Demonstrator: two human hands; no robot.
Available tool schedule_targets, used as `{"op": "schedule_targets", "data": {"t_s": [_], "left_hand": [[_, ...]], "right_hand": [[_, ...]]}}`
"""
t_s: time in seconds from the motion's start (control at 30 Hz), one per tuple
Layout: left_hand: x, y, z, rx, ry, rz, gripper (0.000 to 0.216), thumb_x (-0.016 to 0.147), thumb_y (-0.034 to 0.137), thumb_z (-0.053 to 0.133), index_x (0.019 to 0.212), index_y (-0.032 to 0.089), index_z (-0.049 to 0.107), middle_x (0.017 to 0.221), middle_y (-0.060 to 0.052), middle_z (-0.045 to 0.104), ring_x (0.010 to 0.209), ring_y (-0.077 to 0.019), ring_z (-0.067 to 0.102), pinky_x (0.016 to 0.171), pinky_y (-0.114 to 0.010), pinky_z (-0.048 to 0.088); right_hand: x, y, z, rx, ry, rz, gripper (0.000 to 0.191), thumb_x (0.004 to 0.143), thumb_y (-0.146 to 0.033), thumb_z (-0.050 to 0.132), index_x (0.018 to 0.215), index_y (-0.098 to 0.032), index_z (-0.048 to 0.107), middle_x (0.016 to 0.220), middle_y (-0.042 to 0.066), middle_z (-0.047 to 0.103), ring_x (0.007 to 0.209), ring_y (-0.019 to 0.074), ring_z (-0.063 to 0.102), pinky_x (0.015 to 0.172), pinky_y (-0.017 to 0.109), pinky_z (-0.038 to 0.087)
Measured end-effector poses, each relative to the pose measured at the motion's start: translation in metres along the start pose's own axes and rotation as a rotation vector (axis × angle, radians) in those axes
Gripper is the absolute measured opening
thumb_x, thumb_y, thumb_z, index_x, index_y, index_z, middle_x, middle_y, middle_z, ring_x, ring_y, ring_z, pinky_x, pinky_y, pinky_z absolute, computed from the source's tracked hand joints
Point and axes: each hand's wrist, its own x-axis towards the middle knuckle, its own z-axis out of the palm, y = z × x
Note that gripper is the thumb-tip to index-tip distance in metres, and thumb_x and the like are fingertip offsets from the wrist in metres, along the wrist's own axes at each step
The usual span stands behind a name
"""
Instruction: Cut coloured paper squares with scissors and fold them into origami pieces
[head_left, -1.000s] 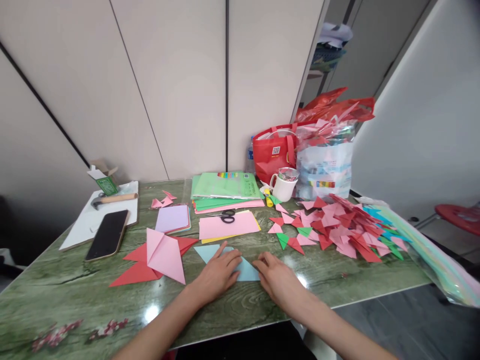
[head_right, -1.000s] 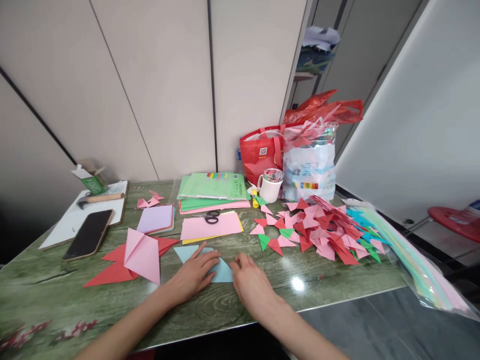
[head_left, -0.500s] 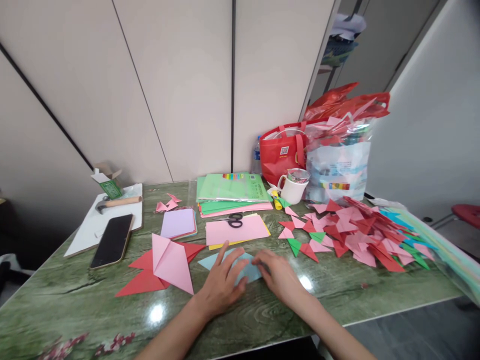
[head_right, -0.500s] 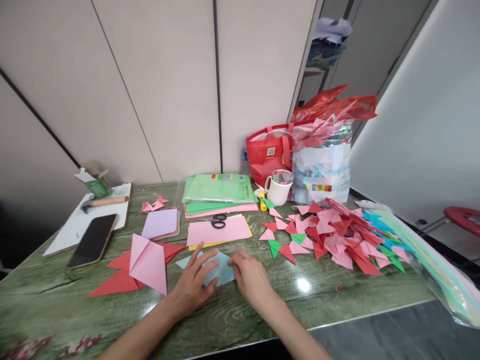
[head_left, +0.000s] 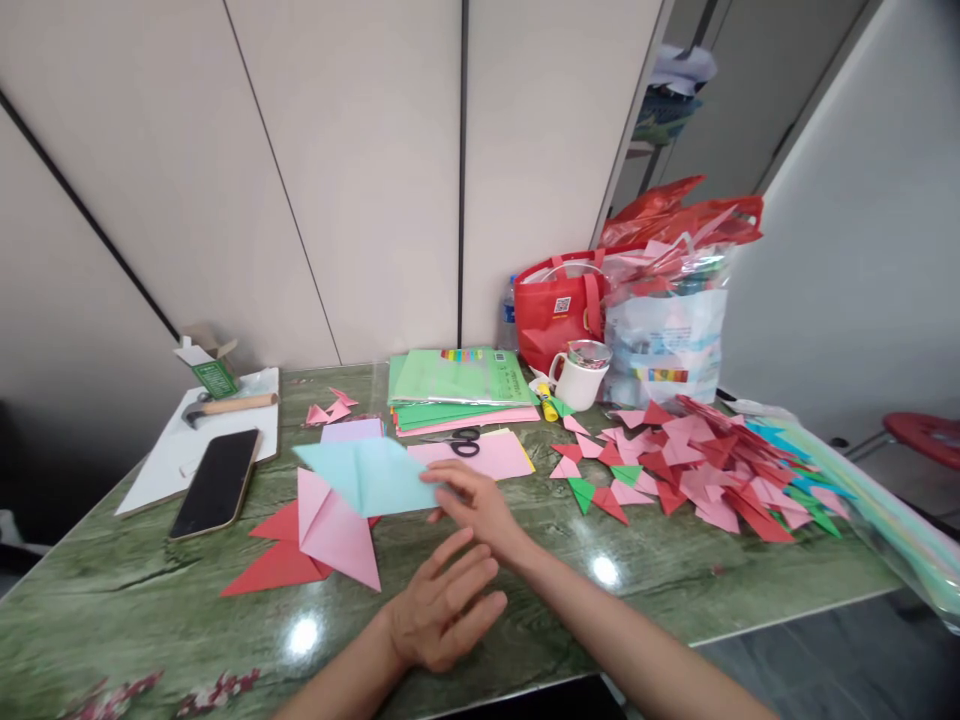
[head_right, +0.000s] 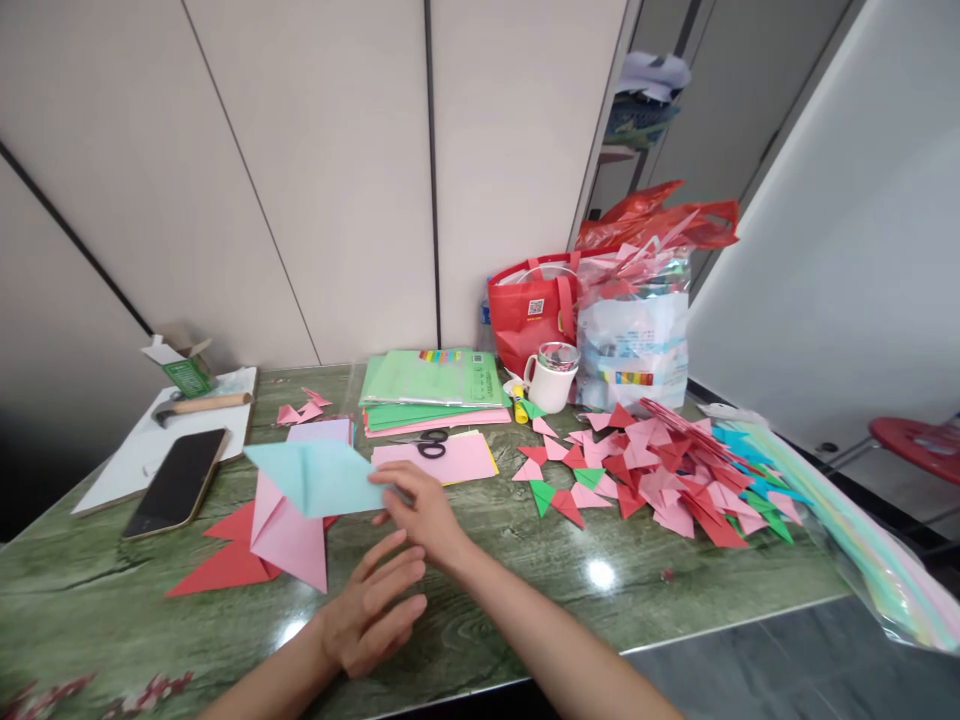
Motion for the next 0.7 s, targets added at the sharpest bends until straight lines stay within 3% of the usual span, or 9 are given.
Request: {"op": "schedule_targets", "data": {"t_s": [0.07,0.17,0.27,0.4,0.53,0.7], "left_hand": [[-0.007,-0.001,0.0,-0.01,-0.004,-0.04,0.037,0.082,0.009,0.038,0.117,0.02,0.045,0.103,-0.01,0.064,0.114,-0.0235,0.054,0.099,-0.049,0.04],[-0.009,-0.005,0.001,0.013,0.035,-0.134,0.043,0.082,0.006,0.038,0.124,0.016,0.04,0.105,-0.013,0.063,0.114,-0.0246,0.053,0.097,-0.05,0.041],[-0.005,-0.012,0.005,0.085,0.046,-0.302,0.046,0.082,0.005,0.039,0.126,0.017,0.038,0.106,-0.013,0.061,0.11,-0.0233,0.054,0.094,-0.049,0.044],[-0.006,-0.026,0.017,0.232,-0.168,-0.503,0.037,0.084,0.006,0.037,0.118,0.017,0.045,0.099,-0.009,0.062,0.096,-0.0209,0.06,0.093,-0.046,0.046],[-0.026,-0.036,0.024,0.381,-0.374,-0.627,0.032,0.086,0.017,0.041,0.117,0.014,0.047,0.109,-0.016,0.058,0.104,-0.0287,0.057,0.091,-0.052,0.045],[-0.049,-0.048,0.016,0.452,-0.45,-0.634,0.041,0.088,0.026,0.041,0.127,0.012,0.039,0.125,-0.02,0.049,0.116,-0.0324,0.05,0.091,-0.05,0.045]], "right_hand": [[0.007,0.009,0.021,-0.167,-0.154,0.032,0.033,0.09,-0.018,0.041,0.121,-0.021,0.052,0.111,0.006,0.058,0.064,0.0092,0.065,0.055,0.022,0.057],[0.007,0.018,0.029,-0.298,-0.188,0.025,0.032,0.086,-0.015,0.05,0.117,-0.02,0.055,0.092,0.003,0.067,0.071,0.013,0.067,0.064,0.025,0.057],[0.002,0.026,0.004,-0.449,-0.14,0.013,0.029,0.082,-0.01,0.053,0.108,-0.021,0.061,0.108,0.008,0.065,0.098,0.018,0.061,0.087,0.033,0.051],[-0.002,0.042,-0.046,-0.708,-0.11,0.045,0.034,0.078,-0.01,0.06,0.111,-0.01,0.059,0.124,0.021,0.053,0.118,0.0287,0.049,0.098,0.049,0.038],[-0.004,0.055,-0.072,-0.879,-0.199,0.035,0.022,0.085,-0.013,0.053,0.103,-0.013,0.064,0.116,0.017,0.06,0.105,0.0251,0.058,0.089,0.039,0.046],[-0.001,0.059,-0.082,-1.024,-0.281,-0.024,0.02,0.088,-0.012,0.046,0.095,-0.017,0.065,0.1,0.009,0.066,0.091,0.0181,0.062,0.076,0.027,0.046]]}}
